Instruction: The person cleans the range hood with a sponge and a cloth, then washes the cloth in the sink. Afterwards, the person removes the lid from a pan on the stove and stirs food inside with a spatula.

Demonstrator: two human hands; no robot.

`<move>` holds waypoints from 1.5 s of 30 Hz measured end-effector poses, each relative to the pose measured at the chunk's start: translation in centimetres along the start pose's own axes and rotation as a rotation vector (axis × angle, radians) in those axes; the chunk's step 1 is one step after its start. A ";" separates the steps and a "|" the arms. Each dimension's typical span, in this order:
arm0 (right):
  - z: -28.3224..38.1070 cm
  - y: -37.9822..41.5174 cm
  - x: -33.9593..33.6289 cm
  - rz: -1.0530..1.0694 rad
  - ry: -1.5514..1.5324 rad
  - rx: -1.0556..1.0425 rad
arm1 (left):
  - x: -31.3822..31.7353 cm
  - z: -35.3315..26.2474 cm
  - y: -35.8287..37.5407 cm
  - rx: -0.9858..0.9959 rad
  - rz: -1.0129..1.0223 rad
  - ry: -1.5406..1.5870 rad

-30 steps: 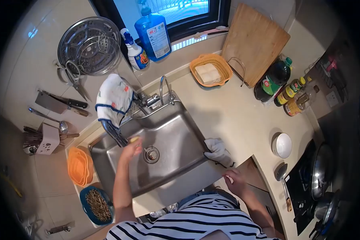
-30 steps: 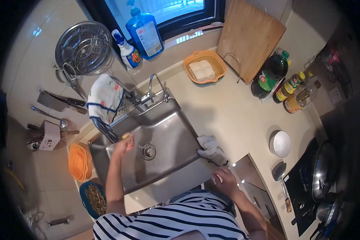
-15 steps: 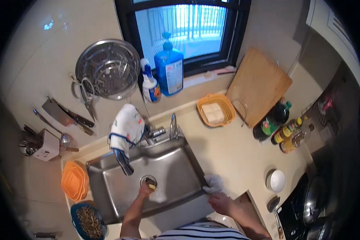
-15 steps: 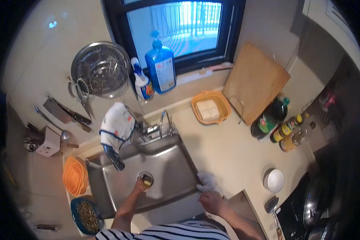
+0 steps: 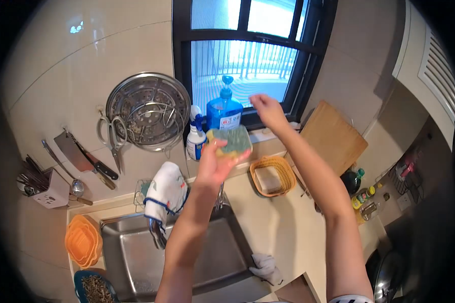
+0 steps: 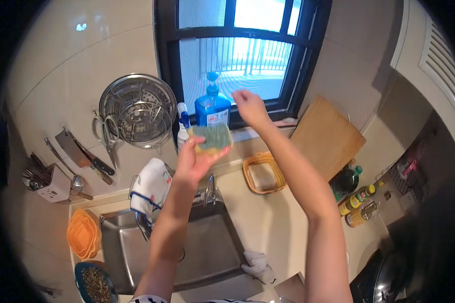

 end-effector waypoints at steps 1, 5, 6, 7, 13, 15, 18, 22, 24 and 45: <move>-0.4 -3.4 0.3 -0.050 -0.092 0.018 | 0.5 -0.5 -2.1 0.007 -0.061 0.055; 1.0 -8.4 3.1 0.108 -0.312 0.294 | 1.6 -2.7 -8.4 0.019 -0.064 0.103; 1.2 -8.7 4.0 0.185 -0.344 0.356 | 2.1 -2.9 -9.0 0.020 -0.053 0.104; 1.8 -8.9 4.9 0.304 -0.323 0.338 | 2.2 -3.2 -9.5 0.034 -0.071 0.060; 1.9 -8.3 6.0 0.460 -0.273 0.388 | 2.5 -4.7 -11.2 0.046 -0.037 0.016; 1.9 -8.5 6.4 0.474 -0.351 0.386 | 2.6 -5.0 -11.2 0.102 -0.059 -0.030; 2.1 -8.2 6.9 0.524 -0.478 0.434 | 2.8 -4.9 -11.3 0.098 -0.055 -0.049; 2.6 -7.6 6.7 0.509 -0.483 0.439 | 2.8 -5.0 -11.2 0.101 -0.062 -0.050; 2.6 -7.7 6.8 0.495 -0.478 0.434 | 2.9 -4.9 -11.1 0.106 -0.061 -0.041; 1.7 -7.6 6.2 0.377 -0.292 0.497 | 0.9 -3.4 -8.5 0.168 -0.135 -0.132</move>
Point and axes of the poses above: each hand's wrist, its own y-axis away from the middle knuckle, its own x-axis out of the palm, z = x × y, the point moved 8 cm from there along -y, towards the middle knuckle, and after that the axes turned 13 degrees about y, right-handed, at the moved point
